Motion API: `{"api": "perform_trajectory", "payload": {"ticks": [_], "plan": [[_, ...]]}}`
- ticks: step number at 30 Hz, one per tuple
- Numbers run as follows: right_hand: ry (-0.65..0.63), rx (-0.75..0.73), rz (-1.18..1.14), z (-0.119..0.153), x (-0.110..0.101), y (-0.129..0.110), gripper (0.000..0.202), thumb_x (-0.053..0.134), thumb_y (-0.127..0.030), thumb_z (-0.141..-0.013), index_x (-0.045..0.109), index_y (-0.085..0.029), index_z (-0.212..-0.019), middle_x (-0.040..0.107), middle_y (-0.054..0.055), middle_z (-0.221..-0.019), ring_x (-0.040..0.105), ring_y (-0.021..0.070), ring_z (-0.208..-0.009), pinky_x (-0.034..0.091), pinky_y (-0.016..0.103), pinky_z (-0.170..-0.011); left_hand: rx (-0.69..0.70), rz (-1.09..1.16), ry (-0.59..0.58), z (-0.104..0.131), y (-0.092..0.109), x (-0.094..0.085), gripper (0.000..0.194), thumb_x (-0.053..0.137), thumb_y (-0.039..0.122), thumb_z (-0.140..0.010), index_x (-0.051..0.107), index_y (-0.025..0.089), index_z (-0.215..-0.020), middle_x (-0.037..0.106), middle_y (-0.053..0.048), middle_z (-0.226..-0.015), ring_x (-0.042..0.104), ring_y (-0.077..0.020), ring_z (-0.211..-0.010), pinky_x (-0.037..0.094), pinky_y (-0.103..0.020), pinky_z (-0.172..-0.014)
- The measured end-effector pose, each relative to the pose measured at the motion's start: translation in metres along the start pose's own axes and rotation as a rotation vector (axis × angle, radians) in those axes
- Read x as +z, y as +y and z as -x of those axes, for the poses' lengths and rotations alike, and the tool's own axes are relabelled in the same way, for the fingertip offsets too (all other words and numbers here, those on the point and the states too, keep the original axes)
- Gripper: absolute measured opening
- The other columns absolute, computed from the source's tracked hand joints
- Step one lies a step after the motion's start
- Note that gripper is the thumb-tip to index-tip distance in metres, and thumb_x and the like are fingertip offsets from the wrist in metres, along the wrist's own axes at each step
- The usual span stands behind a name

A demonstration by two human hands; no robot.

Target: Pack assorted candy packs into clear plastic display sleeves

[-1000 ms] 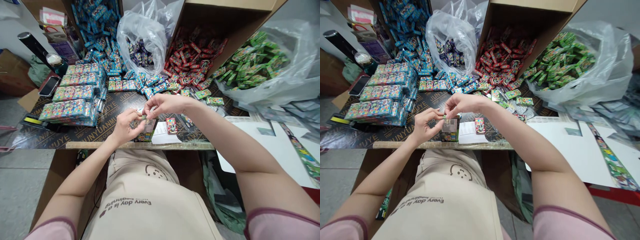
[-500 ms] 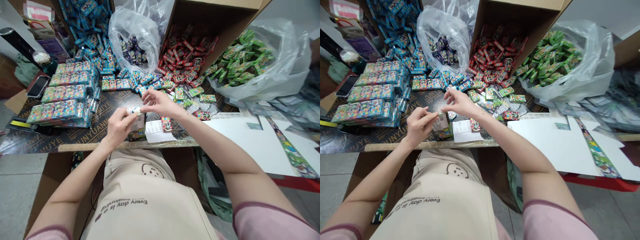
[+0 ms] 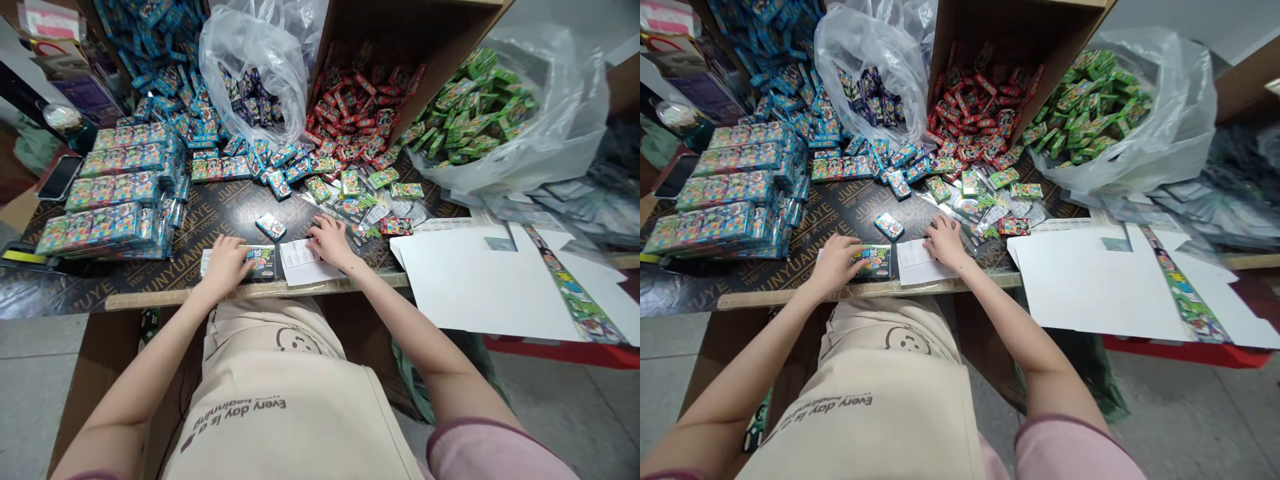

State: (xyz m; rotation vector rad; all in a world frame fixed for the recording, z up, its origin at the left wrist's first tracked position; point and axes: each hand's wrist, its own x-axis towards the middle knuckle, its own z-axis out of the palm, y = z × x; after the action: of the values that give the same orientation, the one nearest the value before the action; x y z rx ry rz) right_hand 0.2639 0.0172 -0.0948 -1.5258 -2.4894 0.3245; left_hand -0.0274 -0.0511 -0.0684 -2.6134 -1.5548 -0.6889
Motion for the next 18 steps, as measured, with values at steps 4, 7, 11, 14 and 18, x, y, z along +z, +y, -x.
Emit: {"api": "perform_trajectory", "payload": {"ticks": [4, 7, 11, 14, 18], "plan": [[0.095, -0.018, -0.026, -0.001, 0.008, -0.003, 0.006, 0.062, -0.014, -0.081, 0.065, -0.019, -0.082, 0.064, 0.015, -0.123, 0.046, 0.0351, -0.127, 0.028, 0.06, -0.102, -0.017, 0.168, -0.29, -0.037, 0.037, 0.028, 0.017, 0.066, 0.025, -0.083, 0.071, 0.017, -0.097, 0.069, -0.012, -0.107, 0.06, -0.0273, -0.099, 0.045, -0.043, -0.088], [0.149, 0.0, -0.09, 0.003, 0.012, -0.005, 0.01, 0.058, -0.013, -0.082, 0.064, -0.019, -0.079, 0.069, 0.012, -0.115, 0.052, 0.0318, -0.12, 0.027, 0.058, -0.104, -0.078, 0.161, -0.397, -0.061, 0.055, 0.046, 0.027, 0.065, 0.026, -0.083, 0.068, 0.017, -0.109, 0.068, -0.013, -0.11, 0.057, -0.0286, -0.108, 0.042, -0.042, -0.092], [0.171, 0.052, -0.245, 0.005, 0.016, -0.006, 0.009, 0.058, -0.013, -0.08, 0.06, -0.019, -0.074, 0.071, 0.012, -0.107, 0.056, 0.0305, -0.114, 0.028, 0.056, -0.103, -0.261, 0.094, -0.43, -0.079, 0.066, 0.063, 0.025, 0.06, 0.02, -0.084, 0.068, 0.017, -0.107, 0.071, -0.015, -0.101, 0.059, -0.0312, -0.107, 0.038, -0.046, -0.093], [0.204, 0.153, -0.561, 0.002, 0.019, 0.002, 0.01, 0.058, -0.022, -0.08, 0.055, -0.02, -0.071, 0.072, 0.01, -0.098, 0.062, 0.0272, -0.103, 0.039, 0.049, -0.095, -0.292, 0.122, -0.433, -0.082, 0.063, 0.067, 0.027, 0.057, 0.017, -0.085, 0.068, 0.017, -0.109, 0.073, -0.011, -0.09, 0.064, -0.0281, -0.096, 0.038, -0.044, -0.093], [0.257, 0.325, -1.026, 0.0, 0.022, 0.016, 0.024, 0.059, -0.043, -0.079, 0.049, -0.023, -0.074, 0.07, 0.004, -0.081, 0.066, 0.0211, -0.081, 0.048, 0.035, -0.076, -0.247, 0.173, -0.428, -0.066, 0.043, 0.051, 0.036, 0.061, 0.024, -0.085, 0.062, 0.02, -0.121, 0.072, -0.007, -0.1, 0.063, -0.0228, -0.101, 0.04, -0.036, -0.094]]}}
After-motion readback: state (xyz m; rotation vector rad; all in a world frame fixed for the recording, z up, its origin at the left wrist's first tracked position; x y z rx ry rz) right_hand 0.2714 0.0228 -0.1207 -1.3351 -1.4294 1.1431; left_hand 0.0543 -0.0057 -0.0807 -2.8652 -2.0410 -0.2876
